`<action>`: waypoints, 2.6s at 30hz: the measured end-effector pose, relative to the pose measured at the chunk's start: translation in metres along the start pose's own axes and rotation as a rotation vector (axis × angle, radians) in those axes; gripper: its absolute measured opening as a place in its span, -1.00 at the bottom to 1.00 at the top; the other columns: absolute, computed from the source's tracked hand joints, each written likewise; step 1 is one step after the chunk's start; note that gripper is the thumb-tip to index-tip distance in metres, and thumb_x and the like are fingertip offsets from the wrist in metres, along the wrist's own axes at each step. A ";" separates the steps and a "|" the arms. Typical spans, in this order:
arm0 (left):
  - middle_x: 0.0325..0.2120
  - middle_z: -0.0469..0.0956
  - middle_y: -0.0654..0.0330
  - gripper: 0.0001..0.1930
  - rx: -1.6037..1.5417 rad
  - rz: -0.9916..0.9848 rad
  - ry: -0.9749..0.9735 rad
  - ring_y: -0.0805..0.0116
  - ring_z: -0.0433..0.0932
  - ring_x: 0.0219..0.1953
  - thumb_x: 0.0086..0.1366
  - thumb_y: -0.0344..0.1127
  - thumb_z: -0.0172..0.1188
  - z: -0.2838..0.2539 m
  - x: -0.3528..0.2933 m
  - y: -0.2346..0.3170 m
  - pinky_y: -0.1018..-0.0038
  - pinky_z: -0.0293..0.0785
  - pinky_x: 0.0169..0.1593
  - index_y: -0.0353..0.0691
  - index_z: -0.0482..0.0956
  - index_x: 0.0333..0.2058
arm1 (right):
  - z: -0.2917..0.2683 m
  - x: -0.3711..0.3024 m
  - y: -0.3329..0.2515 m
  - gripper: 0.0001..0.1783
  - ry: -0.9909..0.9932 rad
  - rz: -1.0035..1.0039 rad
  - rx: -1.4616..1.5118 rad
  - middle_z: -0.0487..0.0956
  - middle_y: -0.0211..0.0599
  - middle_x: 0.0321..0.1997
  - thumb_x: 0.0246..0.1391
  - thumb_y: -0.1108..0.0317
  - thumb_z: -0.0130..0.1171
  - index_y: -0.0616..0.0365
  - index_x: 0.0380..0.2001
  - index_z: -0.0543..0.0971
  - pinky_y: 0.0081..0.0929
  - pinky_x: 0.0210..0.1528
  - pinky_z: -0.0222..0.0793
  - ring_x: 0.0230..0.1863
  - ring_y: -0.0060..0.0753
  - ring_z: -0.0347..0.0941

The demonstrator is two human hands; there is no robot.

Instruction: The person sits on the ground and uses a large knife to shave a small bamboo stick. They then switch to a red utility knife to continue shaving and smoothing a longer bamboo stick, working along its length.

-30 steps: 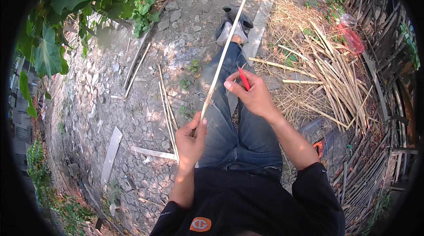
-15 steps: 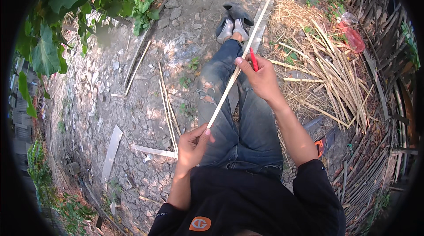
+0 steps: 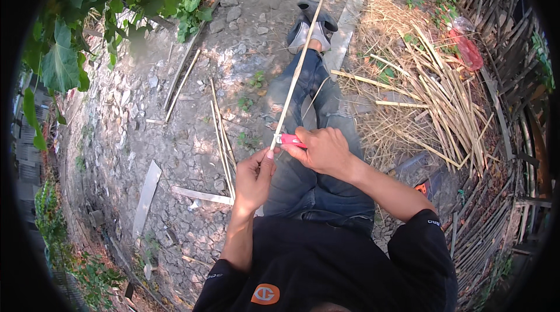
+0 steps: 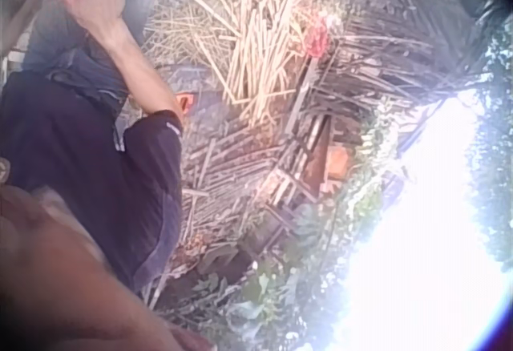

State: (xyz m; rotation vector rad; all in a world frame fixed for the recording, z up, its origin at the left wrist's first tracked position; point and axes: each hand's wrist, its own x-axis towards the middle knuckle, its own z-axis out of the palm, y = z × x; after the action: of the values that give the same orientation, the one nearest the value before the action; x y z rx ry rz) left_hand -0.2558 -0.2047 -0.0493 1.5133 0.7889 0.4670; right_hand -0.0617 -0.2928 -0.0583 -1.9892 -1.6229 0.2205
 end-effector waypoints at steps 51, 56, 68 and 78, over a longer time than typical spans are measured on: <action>-0.55 0.47 0.39 -0.72 -0.088 0.030 0.158 0.77 0.26 -0.60 0.52 -0.36 0.12 -0.017 -0.034 -0.018 0.71 0.09 -0.54 -0.37 0.64 0.07 | -0.077 0.037 0.089 -0.66 0.546 0.437 0.952 0.25 -0.74 -0.68 0.28 0.07 0.31 0.15 -0.30 0.62 -0.66 -0.63 -0.08 -0.69 -0.83 0.07; -0.56 0.49 0.39 -0.72 -0.198 0.051 0.080 0.80 0.23 -0.64 0.53 -0.33 0.12 0.005 -0.023 -0.009 0.72 0.07 -0.57 -0.33 0.65 0.06 | -0.048 0.044 0.024 -0.73 0.332 0.250 0.948 0.39 -0.71 -0.59 0.30 0.20 0.31 0.23 -0.22 0.68 -0.68 -0.53 0.02 -0.57 -0.85 0.18; -0.51 0.53 0.38 -0.68 -0.186 0.031 0.100 0.78 0.28 -0.62 0.52 -0.34 0.15 0.021 -0.018 0.003 0.72 0.13 -0.56 -0.34 0.60 0.15 | 0.010 0.029 -0.002 -0.75 0.013 0.181 1.025 0.42 -0.66 -0.58 0.25 0.23 0.38 0.25 -0.28 0.69 -0.61 -0.46 0.16 -0.47 -0.81 0.25; -0.48 0.58 0.24 -0.63 -0.207 -0.013 -0.033 0.71 0.29 -0.71 0.58 -0.28 0.01 0.021 -0.023 0.006 0.71 0.16 -0.61 -0.34 0.51 0.22 | -0.002 0.026 0.001 -0.73 -0.013 0.181 1.002 0.36 -0.66 -0.63 0.24 0.22 0.38 0.22 -0.40 0.67 -0.59 -0.51 0.07 -0.54 -0.78 0.19</action>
State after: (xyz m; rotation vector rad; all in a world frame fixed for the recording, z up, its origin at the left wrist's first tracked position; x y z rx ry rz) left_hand -0.2549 -0.2356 -0.0423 1.3193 0.7023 0.4971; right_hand -0.0536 -0.2686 -0.0514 -1.3181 -0.9932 0.9101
